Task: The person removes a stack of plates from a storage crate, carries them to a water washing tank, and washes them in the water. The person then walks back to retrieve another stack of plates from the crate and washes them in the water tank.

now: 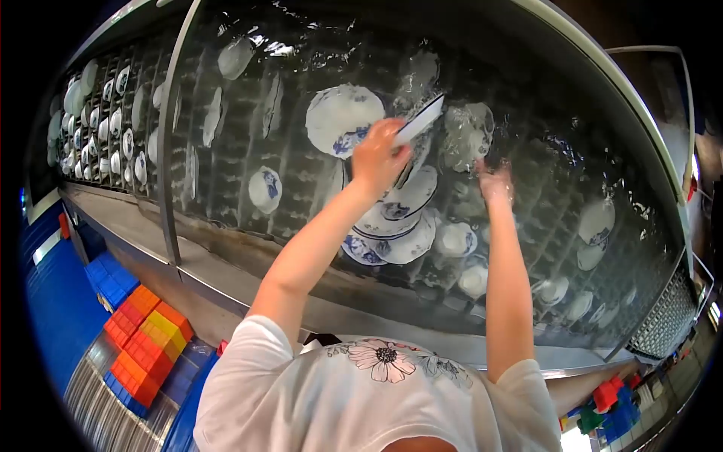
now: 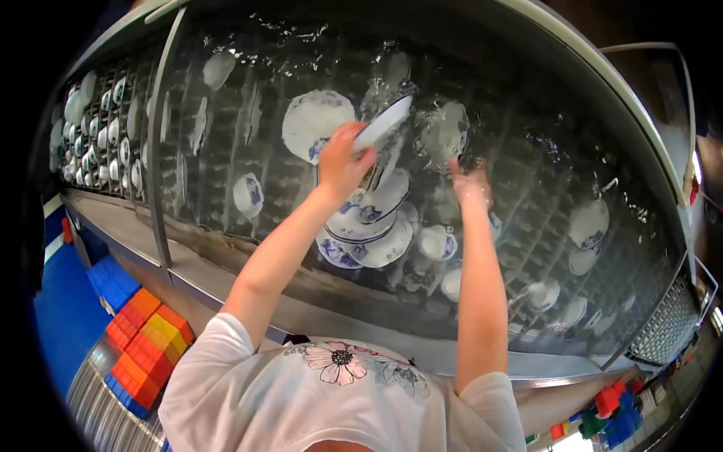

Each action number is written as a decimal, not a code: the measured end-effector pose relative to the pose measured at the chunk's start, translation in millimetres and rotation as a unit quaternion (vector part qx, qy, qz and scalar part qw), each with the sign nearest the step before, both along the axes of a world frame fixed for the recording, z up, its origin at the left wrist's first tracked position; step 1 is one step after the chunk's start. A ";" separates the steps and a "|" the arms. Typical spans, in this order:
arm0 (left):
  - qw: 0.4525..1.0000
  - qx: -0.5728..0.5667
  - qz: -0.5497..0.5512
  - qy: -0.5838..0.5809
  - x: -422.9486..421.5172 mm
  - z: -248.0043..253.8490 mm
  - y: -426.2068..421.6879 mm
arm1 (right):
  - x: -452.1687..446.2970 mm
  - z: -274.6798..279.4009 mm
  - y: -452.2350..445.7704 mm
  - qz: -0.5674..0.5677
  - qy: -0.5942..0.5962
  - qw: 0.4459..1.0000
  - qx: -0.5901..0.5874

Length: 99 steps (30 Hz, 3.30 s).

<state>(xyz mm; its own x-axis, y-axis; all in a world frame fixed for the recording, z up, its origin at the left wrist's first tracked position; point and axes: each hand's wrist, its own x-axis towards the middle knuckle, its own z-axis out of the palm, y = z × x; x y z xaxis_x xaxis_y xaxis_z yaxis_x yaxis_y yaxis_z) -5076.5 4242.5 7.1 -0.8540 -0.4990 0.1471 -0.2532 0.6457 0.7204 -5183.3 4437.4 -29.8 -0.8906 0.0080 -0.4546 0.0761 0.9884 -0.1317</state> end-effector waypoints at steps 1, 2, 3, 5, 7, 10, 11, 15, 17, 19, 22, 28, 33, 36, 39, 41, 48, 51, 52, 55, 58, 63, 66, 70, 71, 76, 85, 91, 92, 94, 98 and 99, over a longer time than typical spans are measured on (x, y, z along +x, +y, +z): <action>0.999 0.015 0.029 0.032 18.4 16.3 -4.2 | 8.1 7.8 3.6 0.005 -0.004 1.000 -0.001; 0.998 0.035 0.046 0.029 40.1 28.0 -6.0 | 13.8 20.7 5.8 -0.019 0.021 0.993 -0.114; 0.996 0.056 0.063 0.026 59.2 35.8 -7.7 | 16.5 31.4 6.9 -0.045 0.043 0.972 -0.225; 0.995 0.006 0.098 0.032 93.7 30.1 -19.4 | 25.1 51.8 -10.3 -0.011 0.012 0.963 -0.269; 0.990 -0.045 0.128 0.042 122.2 14.3 -27.0 | 34.0 69.1 -38.4 0.075 -0.014 0.948 -0.310; 0.978 -0.039 0.200 -0.034 160.7 -26.7 -32.4 | 42.1 67.1 -75.7 0.164 -0.032 0.957 -0.238; 0.977 -0.057 0.195 -0.068 172.9 -44.8 -34.5 | 43.2 64.2 -88.3 0.169 -0.032 0.955 -0.240; 0.951 -0.021 0.222 -0.215 208.4 -109.8 -50.8 | 47.9 24.9 -119.6 0.227 -0.108 0.968 0.003; 0.887 0.102 0.195 -0.405 191.7 -75.2 -63.0 | 47.7 11.4 -117.3 0.247 -0.122 0.961 -0.032; 0.941 0.049 0.184 -0.281 185.5 -61.9 -59.6 | 49.7 -6.4 -117.5 0.199 -0.121 0.972 -0.026; 0.967 -0.068 0.177 -0.170 157.1 -25.6 -56.6 | 47.1 -6.8 -122.0 0.123 -0.171 0.978 0.003; 0.983 0.043 0.171 -0.054 83.5 -111.1 -81.5 | 46.0 -38.0 -123.7 0.166 -0.189 0.968 -0.023; 0.806 -0.396 -0.018 -0.439 37.0 -125.0 -93.6 | 55.4 -15.6 -132.6 0.127 -0.159 0.976 -0.075; 0.845 -0.475 -0.021 -0.243 73.5 -280.1 -111.5 | 57.9 4.9 -136.7 0.135 -0.223 0.961 -0.093; 0.888 -0.309 -0.078 -0.330 57.3 -116.5 -115.9 | 63.3 12.3 -143.8 0.167 -0.208 0.958 -0.101; 0.883 -0.263 -0.058 -0.384 52.3 -84.4 -118.8 | 58.2 11.0 -147.1 0.215 -0.264 0.939 -0.047; 0.873 -0.242 -0.156 -0.393 51.5 -73.3 -181.0 | 62.8 7.3 -159.1 0.199 -0.228 0.951 -0.062; 0.925 -0.228 -0.124 -0.278 43.0 -60.8 -195.2 | 55.6 19.0 -176.0 0.148 -0.254 0.956 -0.016; 0.949 -0.209 -0.087 -0.220 37.6 -61.7 -201.2 | 52.7 3.8 -172.1 0.175 -0.268 0.946 -0.044; 0.956 -0.208 0.021 -0.207 25.2 -60.4 -221.6 | 51.2 -10.6 -168.2 0.197 -0.247 0.943 -0.100; 0.949 -0.152 0.107 -0.254 24.3 -57.0 -239.6 | 53.1 -11.8 -162.5 0.161 -0.226 0.952 -0.127; 0.927 -0.316 0.180 -0.098 44.5 -66.8 -216.2 | 62.5 -2.9 -162.5 0.136 -0.205 0.964 -0.102; 0.931 -0.266 0.113 -0.223 21.0 -56.9 -204.0 | 71.1 -5.8 -159.5 0.165 -0.168 0.965 -0.111; 0.939 -0.258 0.155 -0.168 14.4 -127.2 -227.3 | 79.1 5.9 -150.6 0.099 -0.189 0.951 -0.222; 0.976 0.067 0.208 -0.010 9.9 -115.0 -226.8 | 80.4 9.5 -148.9 0.081 -0.180 0.948 -0.249; 0.914 -0.103 0.249 -0.304 3.0 -85.0 -231.4 | 82.6 0.4 -110.6 0.064 -0.157 0.938 -0.302; 0.982 0.079 0.143 -0.092 89.8 -17.1 -200.8 | 89.6 8.8 -52.6 -0.048 -0.182 0.924 -0.334; 0.963 -0.069 0.103 -0.241 108.9 -51.8 -170.4 | 113.1 -16.5 -49.4 -0.054 -0.227 0.900 -0.369; 0.974 -0.103 0.115 -0.163 112.1 -63.6 -164.6 | 116.3 -18.2 -53.1 -0.052 -0.224 0.901 -0.367; 0.977 -0.115 0.143 -0.110 110.9 -54.5 -156.5 | 128.0 -31.0 -58.6 -0.087 -0.242 0.915 -0.311; 0.976 -0.075 0.202 -0.039 121.6 -43.5 -145.8 | 133.4 -59.7 -86.7 -0.058 -0.265 0.944 -0.185; 0.976 -0.088 0.193 -0.046 125.7 -43.0 -141.1 | 133.9 -71.0 -93.1 -0.092 -0.342 0.916 -0.188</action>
